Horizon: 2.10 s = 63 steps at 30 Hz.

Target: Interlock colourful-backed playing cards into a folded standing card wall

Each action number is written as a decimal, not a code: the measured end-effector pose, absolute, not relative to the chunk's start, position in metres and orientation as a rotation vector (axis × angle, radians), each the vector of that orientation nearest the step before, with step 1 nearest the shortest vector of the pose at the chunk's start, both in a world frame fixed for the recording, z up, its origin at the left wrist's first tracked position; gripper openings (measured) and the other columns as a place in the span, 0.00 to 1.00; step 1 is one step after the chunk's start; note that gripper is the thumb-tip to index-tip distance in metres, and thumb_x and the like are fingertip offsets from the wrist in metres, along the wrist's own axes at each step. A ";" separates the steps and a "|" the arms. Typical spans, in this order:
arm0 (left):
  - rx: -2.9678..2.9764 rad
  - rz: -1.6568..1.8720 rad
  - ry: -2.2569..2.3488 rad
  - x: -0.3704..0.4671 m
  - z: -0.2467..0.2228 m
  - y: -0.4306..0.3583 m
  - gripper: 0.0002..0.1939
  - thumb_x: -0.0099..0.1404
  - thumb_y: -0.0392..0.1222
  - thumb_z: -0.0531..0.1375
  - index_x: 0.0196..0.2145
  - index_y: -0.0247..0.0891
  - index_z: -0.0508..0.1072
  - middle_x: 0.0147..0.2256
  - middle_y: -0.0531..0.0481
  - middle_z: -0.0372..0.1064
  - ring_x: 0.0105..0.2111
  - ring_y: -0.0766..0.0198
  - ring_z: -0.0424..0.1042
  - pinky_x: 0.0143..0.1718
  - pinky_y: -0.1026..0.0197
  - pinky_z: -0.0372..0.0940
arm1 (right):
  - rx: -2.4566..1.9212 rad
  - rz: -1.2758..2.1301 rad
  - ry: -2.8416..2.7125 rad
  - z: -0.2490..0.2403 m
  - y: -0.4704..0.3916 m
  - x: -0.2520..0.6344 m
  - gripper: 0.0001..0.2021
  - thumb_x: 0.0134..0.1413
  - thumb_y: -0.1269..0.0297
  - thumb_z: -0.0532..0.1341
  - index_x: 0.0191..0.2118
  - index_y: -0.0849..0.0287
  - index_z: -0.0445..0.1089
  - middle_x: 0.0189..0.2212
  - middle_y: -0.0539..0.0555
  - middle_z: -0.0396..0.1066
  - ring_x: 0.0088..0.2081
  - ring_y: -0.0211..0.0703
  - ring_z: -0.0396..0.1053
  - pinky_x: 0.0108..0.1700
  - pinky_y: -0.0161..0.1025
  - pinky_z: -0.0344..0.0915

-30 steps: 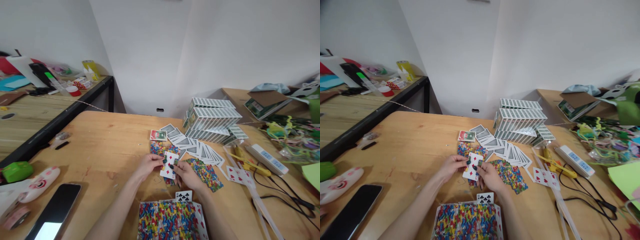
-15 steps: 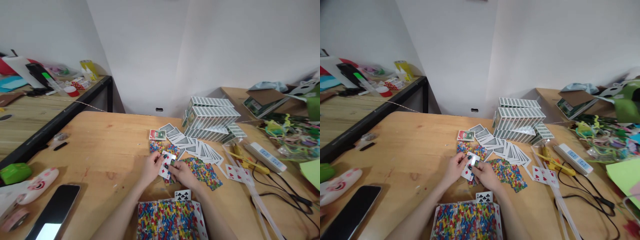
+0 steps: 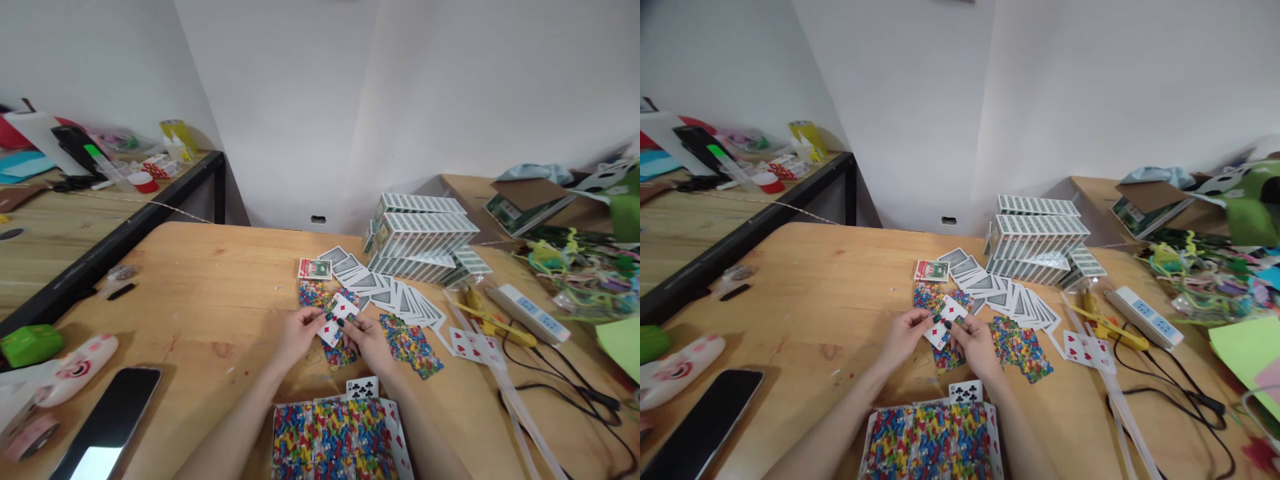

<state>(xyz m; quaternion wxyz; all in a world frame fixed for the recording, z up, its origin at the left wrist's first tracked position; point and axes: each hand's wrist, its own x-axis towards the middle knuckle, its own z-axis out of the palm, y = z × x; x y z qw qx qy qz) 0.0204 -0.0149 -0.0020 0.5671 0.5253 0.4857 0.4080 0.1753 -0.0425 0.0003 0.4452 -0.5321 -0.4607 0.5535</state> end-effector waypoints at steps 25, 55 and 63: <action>1.509 0.794 1.115 0.017 -0.009 -0.020 0.08 0.55 0.43 0.56 0.26 0.35 0.69 0.20 0.57 0.59 0.21 0.70 0.57 0.21 0.69 0.51 | -1.282 1.460 -1.289 0.009 -0.038 0.180 0.10 0.45 0.58 0.58 0.27 0.61 0.69 0.17 0.45 0.59 0.19 0.32 0.53 0.21 0.30 0.50; 1.624 0.771 1.141 0.015 0.002 -0.020 0.09 0.56 0.42 0.54 0.26 0.34 0.70 0.21 0.55 0.61 0.21 0.70 0.57 0.22 0.69 0.53 | -1.357 1.295 -1.335 -0.001 -0.044 0.181 0.16 0.48 0.54 0.56 0.29 0.64 0.72 0.17 0.48 0.62 0.20 0.33 0.55 0.20 0.30 0.51; 1.693 0.641 1.085 0.011 0.015 -0.017 0.09 0.54 0.37 0.52 0.22 0.34 0.70 0.20 0.56 0.61 0.22 0.70 0.58 0.23 0.70 0.53 | -1.384 1.202 -1.485 -0.005 -0.042 0.182 0.15 0.50 0.56 0.55 0.24 0.62 0.70 0.21 0.51 0.66 0.25 0.38 0.61 0.26 0.32 0.57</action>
